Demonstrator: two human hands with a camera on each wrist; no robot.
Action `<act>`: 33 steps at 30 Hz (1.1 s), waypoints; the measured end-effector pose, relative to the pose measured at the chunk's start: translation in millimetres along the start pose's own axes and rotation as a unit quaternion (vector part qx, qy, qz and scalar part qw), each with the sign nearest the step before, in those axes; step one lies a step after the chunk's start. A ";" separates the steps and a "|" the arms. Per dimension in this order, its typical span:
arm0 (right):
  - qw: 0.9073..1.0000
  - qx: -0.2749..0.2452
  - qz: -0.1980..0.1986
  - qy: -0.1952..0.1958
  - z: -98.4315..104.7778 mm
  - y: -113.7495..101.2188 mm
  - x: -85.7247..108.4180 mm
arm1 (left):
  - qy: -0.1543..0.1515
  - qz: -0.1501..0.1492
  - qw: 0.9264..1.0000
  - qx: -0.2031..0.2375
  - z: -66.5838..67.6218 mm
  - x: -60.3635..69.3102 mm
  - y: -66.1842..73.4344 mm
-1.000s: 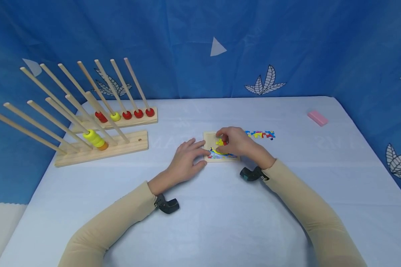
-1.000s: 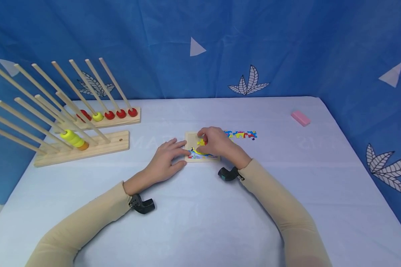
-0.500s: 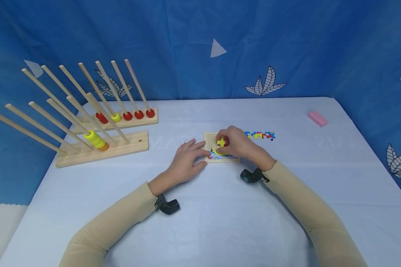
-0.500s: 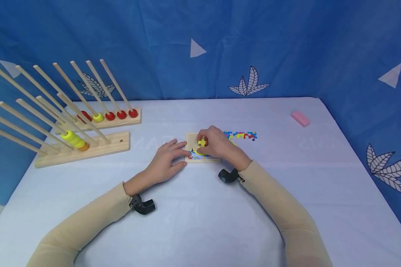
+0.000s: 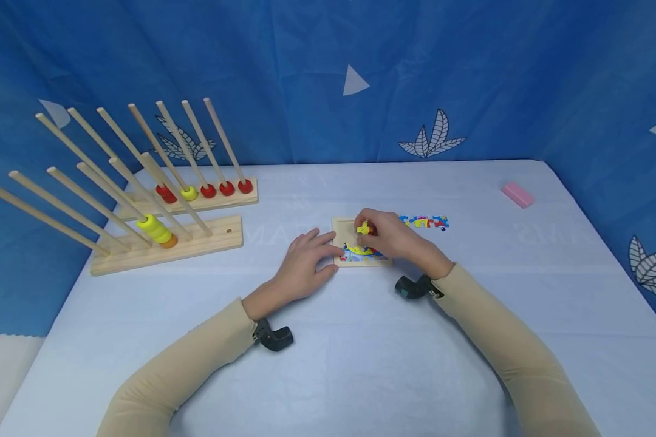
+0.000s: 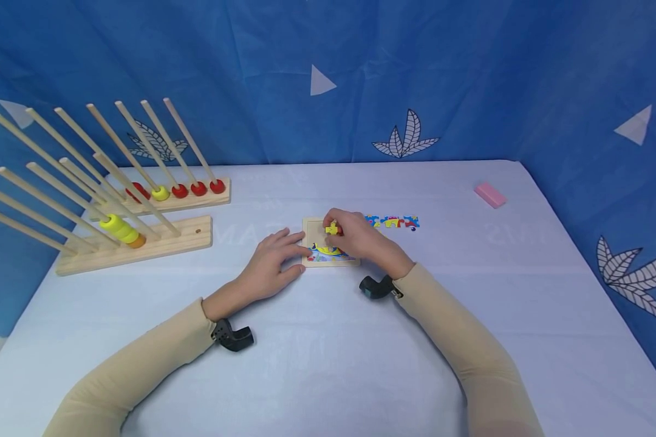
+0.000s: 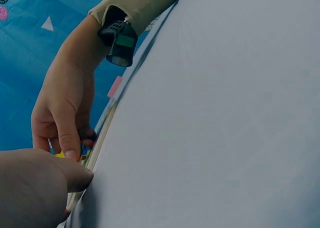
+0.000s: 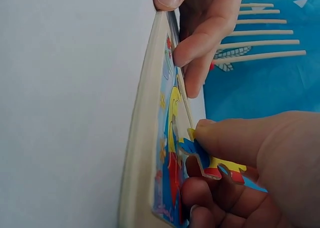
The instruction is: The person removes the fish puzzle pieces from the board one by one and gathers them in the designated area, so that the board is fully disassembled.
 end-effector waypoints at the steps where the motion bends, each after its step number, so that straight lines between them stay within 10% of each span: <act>1: 1.000 -0.001 -0.001 0.000 0.4 0.3 0.2 | 0.000 0.000 1.000 0.001 -0.4 -0.1 -0.1; 21: 0.993 -0.035 -0.085 0.073 67.7 74.1 46.7 | -0.007 0.009 1.000 0.004 -7.0 -1.9 4.5; 33: 0.992 -0.064 -0.109 0.015 62.2 108.6 53.9 | -0.004 0.014 1.000 -0.008 -1.1 0.0 -1.2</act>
Point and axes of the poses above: each hand's wrist, its own x-axis away from the middle knuckle, its own z-axis out of the back of the hand, y = z × x, the point moved 7 cm from there along -x, towards the middle knuckle, and after that the axes turned 4 degrees about -z, right-handed, at the moved point
